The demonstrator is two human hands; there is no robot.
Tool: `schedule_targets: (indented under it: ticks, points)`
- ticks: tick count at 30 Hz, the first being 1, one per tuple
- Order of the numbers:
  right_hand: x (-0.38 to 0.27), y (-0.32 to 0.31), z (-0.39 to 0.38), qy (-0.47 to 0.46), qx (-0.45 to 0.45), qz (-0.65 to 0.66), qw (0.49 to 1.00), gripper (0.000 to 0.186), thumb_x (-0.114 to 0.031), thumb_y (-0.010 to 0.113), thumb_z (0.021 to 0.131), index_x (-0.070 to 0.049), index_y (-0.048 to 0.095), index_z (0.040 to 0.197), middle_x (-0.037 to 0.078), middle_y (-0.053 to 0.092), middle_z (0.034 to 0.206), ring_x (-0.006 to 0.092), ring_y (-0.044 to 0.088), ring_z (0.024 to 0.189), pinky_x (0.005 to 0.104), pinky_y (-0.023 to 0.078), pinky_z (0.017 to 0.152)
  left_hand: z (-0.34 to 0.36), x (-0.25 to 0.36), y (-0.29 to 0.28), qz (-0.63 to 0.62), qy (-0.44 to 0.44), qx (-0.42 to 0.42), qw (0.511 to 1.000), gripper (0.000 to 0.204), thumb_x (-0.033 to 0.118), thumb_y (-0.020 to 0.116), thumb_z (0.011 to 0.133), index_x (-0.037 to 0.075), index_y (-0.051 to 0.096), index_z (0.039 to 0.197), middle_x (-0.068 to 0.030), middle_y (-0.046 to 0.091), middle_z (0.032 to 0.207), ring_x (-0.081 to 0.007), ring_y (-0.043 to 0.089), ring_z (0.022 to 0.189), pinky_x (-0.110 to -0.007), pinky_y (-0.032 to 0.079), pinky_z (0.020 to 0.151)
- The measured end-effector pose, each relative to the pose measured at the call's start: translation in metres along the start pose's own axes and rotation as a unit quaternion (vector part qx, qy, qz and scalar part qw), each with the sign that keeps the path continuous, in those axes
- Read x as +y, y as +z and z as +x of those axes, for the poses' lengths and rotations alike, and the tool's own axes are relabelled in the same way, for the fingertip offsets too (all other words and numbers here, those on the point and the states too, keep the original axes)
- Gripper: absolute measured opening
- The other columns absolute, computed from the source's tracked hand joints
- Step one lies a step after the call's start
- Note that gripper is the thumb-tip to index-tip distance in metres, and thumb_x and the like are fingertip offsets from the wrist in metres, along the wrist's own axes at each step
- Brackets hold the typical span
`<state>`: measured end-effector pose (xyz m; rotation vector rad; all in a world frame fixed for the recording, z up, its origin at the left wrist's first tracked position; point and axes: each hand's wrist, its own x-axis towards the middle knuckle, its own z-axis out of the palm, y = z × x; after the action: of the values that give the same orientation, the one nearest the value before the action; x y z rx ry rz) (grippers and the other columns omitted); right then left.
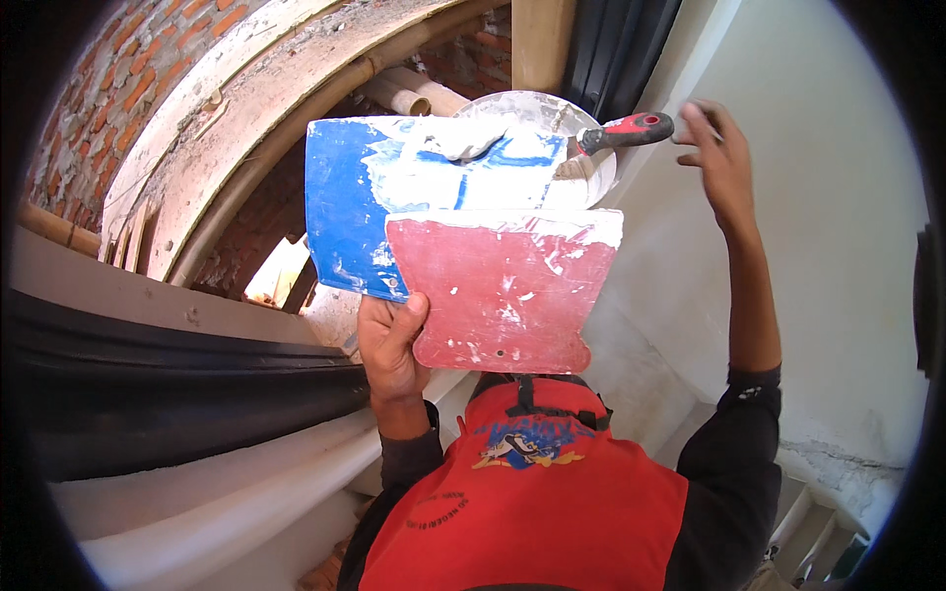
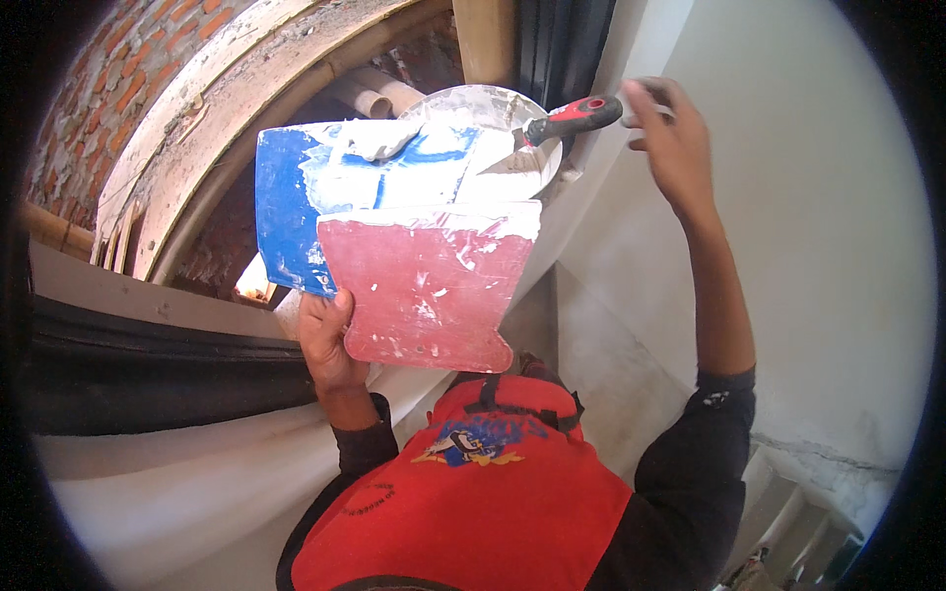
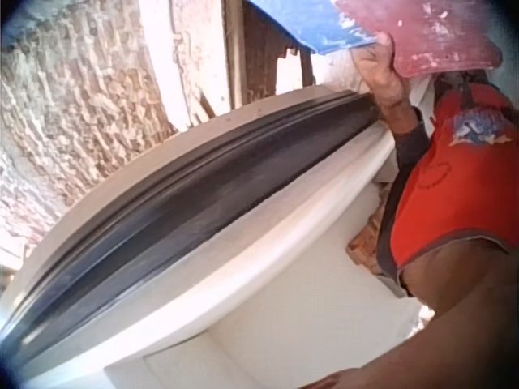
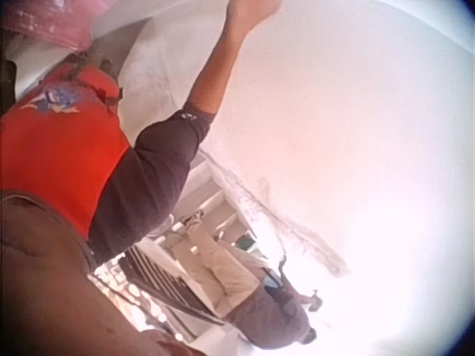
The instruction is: The person applies white plaster to a wall using a trowel and a hawk. They repeatedly scoop plaster from a bucket and spread it onto the wall surface, smoothing it out with the trowel. The task involves standing on a staircase and working on a vertical surface.
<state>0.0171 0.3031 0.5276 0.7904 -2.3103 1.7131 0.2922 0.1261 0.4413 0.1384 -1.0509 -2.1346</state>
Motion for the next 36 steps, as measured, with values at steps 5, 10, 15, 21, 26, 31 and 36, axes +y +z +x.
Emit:
schedule_targets:
  ticks: [5,10,15,21,26,31,36]
  points:
    - [0.053,-0.020,-0.091,-0.028,0.111,0.090,0.989,0.021,-0.016,0.052,0.089,0.001,0.057,0.100,0.009,0.058,0.093,0.0152,0.058,0.083,0.0282,0.048,0.067,-0.001,-0.009,0.018,0.014,0.022,-0.004,1.000,0.040,0.005,0.055,0.085,-0.006,0.040,0.121,-0.0145,0.056,0.112,-0.0180,0.057,0.098,-0.032,0.045,0.086]
    - [0.047,0.022,-0.204,0.038,-0.091,0.265,0.959,0.047,-0.019,0.076,0.069,0.001,0.055,0.106,0.008,0.059,0.096,0.0167,0.059,0.085,0.0302,0.049,0.074,0.000,-0.032,0.047,0.005,0.043,-0.029,0.999,0.042,0.009,0.057,0.085,-0.005,0.040,0.121,-0.0136,0.055,0.110,-0.0185,0.057,0.096,-0.032,0.044,0.085]
    - [0.006,0.034,-0.221,0.144,0.066,0.451,0.878,0.037,-0.012,0.069,0.077,-0.001,0.053,0.108,0.006,0.063,0.093,0.0167,0.061,0.085,0.0313,0.050,0.075,-0.023,-0.067,0.063,0.149,0.027,-0.038,0.988,0.034,0.012,0.056,0.088,-0.006,0.042,0.114,-0.0135,0.057,0.102,-0.0138,0.055,0.088,-0.026,0.044,0.078]
    - [-0.037,0.037,-0.218,0.175,0.156,0.577,0.782,0.029,-0.014,0.056,0.089,-0.005,0.049,0.115,0.005,0.060,0.099,0.0140,0.059,0.089,0.0312,0.049,0.078,-0.013,-0.049,0.079,0.089,-0.002,-0.107,0.990,0.031,0.014,0.050,0.092,-0.006,0.041,0.114,-0.0161,0.057,0.106,-0.0202,0.060,0.090,-0.034,0.051,0.078]
    - [-0.060,0.014,-0.273,0.165,0.334,0.583,0.722,0.028,-0.016,0.052,0.090,-0.007,0.048,0.116,0.006,0.058,0.106,0.0164,0.057,0.097,0.0342,0.047,0.084,-0.023,-0.018,0.102,0.026,-0.082,-0.188,0.979,0.030,0.015,0.047,0.093,-0.003,0.039,0.116,-0.0179,0.056,0.106,-0.0245,0.063,0.086,-0.037,0.057,0.072]
    - [-0.088,-0.008,-0.315,0.045,0.545,0.419,0.725,0.028,-0.016,0.052,0.090,-0.007,0.047,0.116,0.006,0.057,0.104,0.0177,0.059,0.085,0.0343,0.048,0.077,-0.001,-0.028,0.073,0.061,-0.224,-0.242,0.942,0.029,0.008,0.049,0.090,-0.001,0.041,0.116,-0.0132,0.058,0.102,-0.0211,0.063,0.083,-0.035,0.056,0.072]
    - [-0.076,-0.075,-0.396,-0.011,0.703,0.151,0.695,0.037,-0.010,0.053,0.087,-0.004,0.041,0.121,0.009,0.051,0.111,0.0178,0.053,0.096,0.0353,0.045,0.083,-0.035,-0.060,0.058,0.118,-0.374,-0.329,0.859,0.025,0.008,0.055,0.086,0.001,0.049,0.109,-0.0069,0.060,0.093,-0.0137,0.061,0.073,-0.025,0.053,0.060]
